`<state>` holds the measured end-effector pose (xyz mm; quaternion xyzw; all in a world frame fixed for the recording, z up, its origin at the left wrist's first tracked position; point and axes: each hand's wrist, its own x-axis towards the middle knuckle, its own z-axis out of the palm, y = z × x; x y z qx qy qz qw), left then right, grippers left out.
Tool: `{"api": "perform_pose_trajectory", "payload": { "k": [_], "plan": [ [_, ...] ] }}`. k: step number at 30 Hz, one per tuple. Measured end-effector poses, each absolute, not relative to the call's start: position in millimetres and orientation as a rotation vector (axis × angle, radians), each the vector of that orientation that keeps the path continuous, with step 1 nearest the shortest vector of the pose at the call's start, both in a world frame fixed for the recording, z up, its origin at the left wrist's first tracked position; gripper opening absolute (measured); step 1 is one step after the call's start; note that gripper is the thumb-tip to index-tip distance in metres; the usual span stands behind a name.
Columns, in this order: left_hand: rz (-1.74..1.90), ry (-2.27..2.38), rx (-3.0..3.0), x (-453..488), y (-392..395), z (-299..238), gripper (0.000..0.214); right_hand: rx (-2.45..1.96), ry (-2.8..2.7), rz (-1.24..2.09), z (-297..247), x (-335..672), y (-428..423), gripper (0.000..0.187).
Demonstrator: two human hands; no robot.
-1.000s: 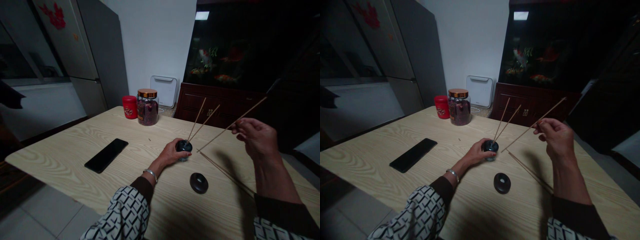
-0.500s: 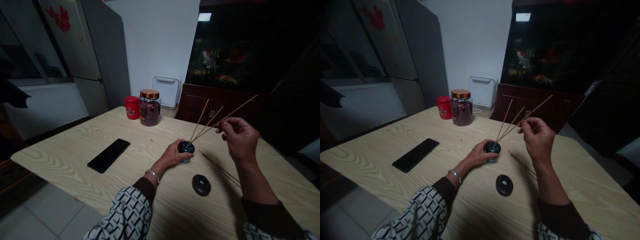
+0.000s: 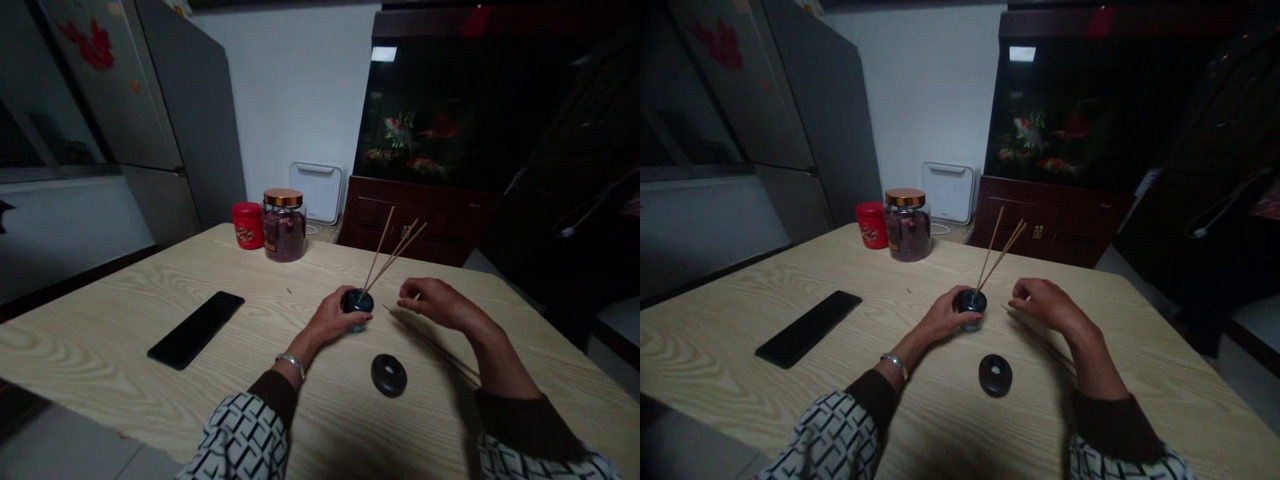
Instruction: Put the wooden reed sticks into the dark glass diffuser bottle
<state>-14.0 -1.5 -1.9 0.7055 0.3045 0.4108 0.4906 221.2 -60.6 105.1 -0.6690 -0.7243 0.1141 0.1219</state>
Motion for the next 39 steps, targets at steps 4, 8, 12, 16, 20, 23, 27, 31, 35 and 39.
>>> {"api": "perform_pose_trajectory", "payload": {
  "k": [4,8,12,16,20,23,27,31,35,39],
  "plan": [
    [0.992,0.731,1.713,-13,2,-6,0.067,-2.463,-2.168,0.326,89,237,-61,0.026],
    [1.001,0.709,1.693,-12,1,-7,0.065,-2.515,-2.200,0.469,73,236,-55,0.026],
    [1.001,0.729,1.708,-13,-1,-3,0.064,-2.498,-2.189,0.497,65,237,-52,0.024],
    [0.995,0.735,1.710,-13,-1,-2,0.066,-2.465,-2.188,0.500,62,238,-52,0.022],
    [1.006,0.741,1.716,-12,0,-4,0.066,-2.414,-2.184,0.497,62,237,-53,0.017],
    [1.000,0.742,1.716,-12,0,-5,0.066,-2.349,-2.181,0.480,69,238,-55,0.009],
    [1.007,0.736,1.700,-12,-1,-3,0.065,-2.035,-2.100,0.412,94,249,-62,0.006],
    [1.005,0.729,1.704,-13,-2,-2,0.063,-1.481,-1.620,0.297,126,250,-72,0.018],
    [1.018,0.708,1.701,-13,0,-5,0.065,-1.019,-1.096,0.261,142,224,-76,0.025],
    [1.030,0.733,1.703,-13,0,-7,0.068,-0.877,-0.999,0.278,138,192,-72,0.023]
  ]
}}
